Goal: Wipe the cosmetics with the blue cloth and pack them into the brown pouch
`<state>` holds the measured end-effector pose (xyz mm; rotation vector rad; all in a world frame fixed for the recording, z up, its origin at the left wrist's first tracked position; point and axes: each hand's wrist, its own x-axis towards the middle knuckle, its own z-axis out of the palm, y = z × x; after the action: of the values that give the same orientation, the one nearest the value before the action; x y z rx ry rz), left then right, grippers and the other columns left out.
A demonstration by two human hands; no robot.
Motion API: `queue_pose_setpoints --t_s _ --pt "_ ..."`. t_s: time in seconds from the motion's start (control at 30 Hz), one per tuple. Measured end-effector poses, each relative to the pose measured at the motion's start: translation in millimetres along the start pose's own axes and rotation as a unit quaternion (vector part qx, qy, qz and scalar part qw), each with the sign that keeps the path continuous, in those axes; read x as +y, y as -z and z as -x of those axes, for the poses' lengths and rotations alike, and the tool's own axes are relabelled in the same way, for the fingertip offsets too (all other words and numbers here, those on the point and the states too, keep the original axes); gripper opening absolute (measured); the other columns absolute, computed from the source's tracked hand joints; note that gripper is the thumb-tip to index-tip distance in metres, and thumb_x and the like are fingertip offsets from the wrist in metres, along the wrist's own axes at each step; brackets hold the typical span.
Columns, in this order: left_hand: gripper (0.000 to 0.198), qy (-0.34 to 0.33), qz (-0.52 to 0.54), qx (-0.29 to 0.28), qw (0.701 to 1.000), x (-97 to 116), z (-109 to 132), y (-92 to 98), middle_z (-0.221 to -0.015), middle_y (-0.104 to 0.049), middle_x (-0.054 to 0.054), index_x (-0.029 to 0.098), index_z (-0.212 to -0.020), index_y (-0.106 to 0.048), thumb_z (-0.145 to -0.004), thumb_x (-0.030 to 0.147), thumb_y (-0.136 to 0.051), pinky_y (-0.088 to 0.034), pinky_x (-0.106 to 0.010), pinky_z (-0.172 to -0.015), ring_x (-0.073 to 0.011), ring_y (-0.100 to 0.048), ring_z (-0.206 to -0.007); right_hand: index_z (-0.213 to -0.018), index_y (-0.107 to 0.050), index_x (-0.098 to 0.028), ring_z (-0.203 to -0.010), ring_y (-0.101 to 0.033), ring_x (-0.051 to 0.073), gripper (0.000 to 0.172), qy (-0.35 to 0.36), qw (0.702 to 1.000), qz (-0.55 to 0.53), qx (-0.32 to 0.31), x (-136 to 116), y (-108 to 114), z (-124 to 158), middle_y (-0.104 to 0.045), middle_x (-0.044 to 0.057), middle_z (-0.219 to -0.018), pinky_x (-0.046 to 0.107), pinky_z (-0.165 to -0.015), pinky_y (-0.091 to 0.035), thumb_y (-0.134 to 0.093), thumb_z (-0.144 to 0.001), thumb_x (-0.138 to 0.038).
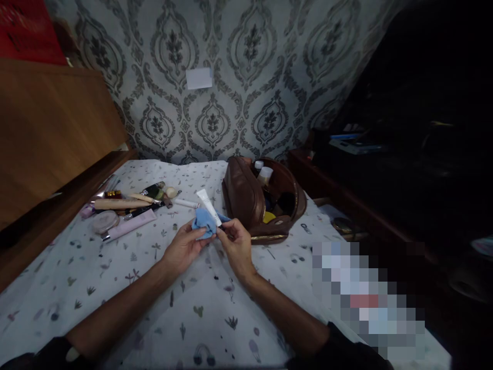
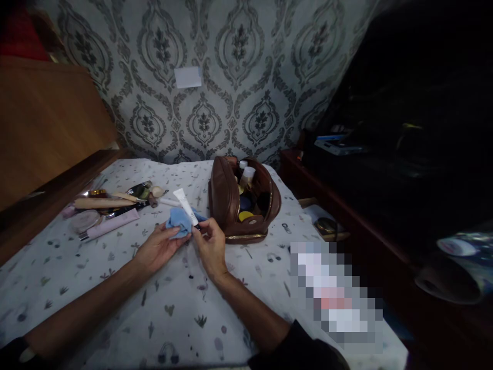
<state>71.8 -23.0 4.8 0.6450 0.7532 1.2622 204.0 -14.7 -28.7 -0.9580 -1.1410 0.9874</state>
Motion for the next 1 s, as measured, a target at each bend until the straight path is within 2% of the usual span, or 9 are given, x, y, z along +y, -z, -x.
queue_pose_setpoints --t_s 0.13,0.27,0.4,0.63,0.83,0.93,1.0 --pt "0.037 -0.005 -0.066 -0.001 0.998 -2 -4 2.1 -0.076 -0.065 0.001 0.015 -0.078 -0.065 -0.051 0.021 -0.089 -0.054 -0.022 -0.061 -0.0103 -0.060 -0.067 -0.072 -0.054 -0.020 -0.062 -0.049 0.013 0.018 0.006 1.000 0.024 -0.015 2 0 3 -0.055 -0.002 -0.067 0.024 -0.059 -0.041 -0.067 -0.074 -0.032" --pt "0.037 -0.028 -0.101 0.027 0.994 -9 -7 3.2 -0.070 -0.059 0.003 0.016 -0.073 -0.058 -0.052 0.023 -0.088 -0.043 -0.017 -0.048 -0.0072 -0.053 -0.058 -0.072 -0.054 -0.020 -0.061 -0.048 0.013 0.016 0.009 0.997 0.057 -0.044 5 -1 7 -0.055 -0.002 -0.066 0.025 -0.059 -0.040 -0.065 -0.075 -0.031" --pt "0.037 -0.042 -0.083 0.057 0.994 -13 -9 4.0 -0.063 -0.053 0.005 0.016 -0.069 -0.054 -0.051 0.024 -0.086 -0.035 -0.016 -0.043 -0.0048 -0.046 -0.051 -0.069 -0.051 -0.020 -0.060 -0.047 0.012 0.015 0.020 0.993 0.099 -0.065 9 -2 8 -0.051 -0.003 -0.063 0.025 -0.058 -0.038 -0.062 -0.076 -0.029" --pt "0.036 -0.053 -0.036 0.086 0.994 -4 -18 14.6 -0.060 -0.052 0.006 0.015 -0.072 -0.055 -0.052 0.020 -0.084 -0.033 -0.016 -0.041 -0.0043 -0.045 -0.049 -0.070 -0.052 -0.020 -0.057 -0.044 0.012 0.016 0.044 0.984 0.151 -0.089 11 -3 11 -0.051 -0.003 -0.064 0.024 -0.055 -0.036 -0.063 -0.077 -0.030" --pt "0.030 -0.081 0.022 0.116 0.990 16 -27 26.6 -0.069 -0.060 0.004 0.014 -0.076 -0.059 -0.055 0.012 -0.081 -0.033 -0.015 -0.040 -0.0038 -0.048 -0.052 -0.067 -0.051 -0.020 -0.054 -0.042 0.011 0.020 -0.011 0.985 0.125 -0.121 5 -4 13 -0.047 -0.005 -0.058 0.023 -0.052 -0.034 -0.063 -0.077 -0.032" --pt "0.026 -0.077 0.040 0.119 0.989 23 -28 29.6 -0.070 -0.062 0.003 0.016 -0.075 -0.058 -0.059 0.009 -0.077 -0.033 -0.015 -0.041 -0.0047 -0.050 -0.053 -0.066 -0.053 -0.019 -0.054 -0.043 0.010 0.023 -0.033 0.987 0.077 -0.134 4 -5 13 -0.047 -0.004 -0.057 0.022 -0.049 -0.034 -0.066 -0.075 -0.036" --pt "0.023 -0.070 0.050 0.109 0.990 27 -28 30.2 -0.070 -0.062 0.003 0.016 -0.074 -0.056 -0.062 0.008 -0.075 -0.032 -0.016 -0.040 -0.0049 -0.050 -0.052 -0.068 -0.054 -0.019 -0.050 -0.042 0.010 0.028 -0.075 0.983 0.030 -0.166 4 -5 12 -0.047 -0.005 -0.055 0.021 -0.045 -0.031 -0.067 -0.077 -0.043"
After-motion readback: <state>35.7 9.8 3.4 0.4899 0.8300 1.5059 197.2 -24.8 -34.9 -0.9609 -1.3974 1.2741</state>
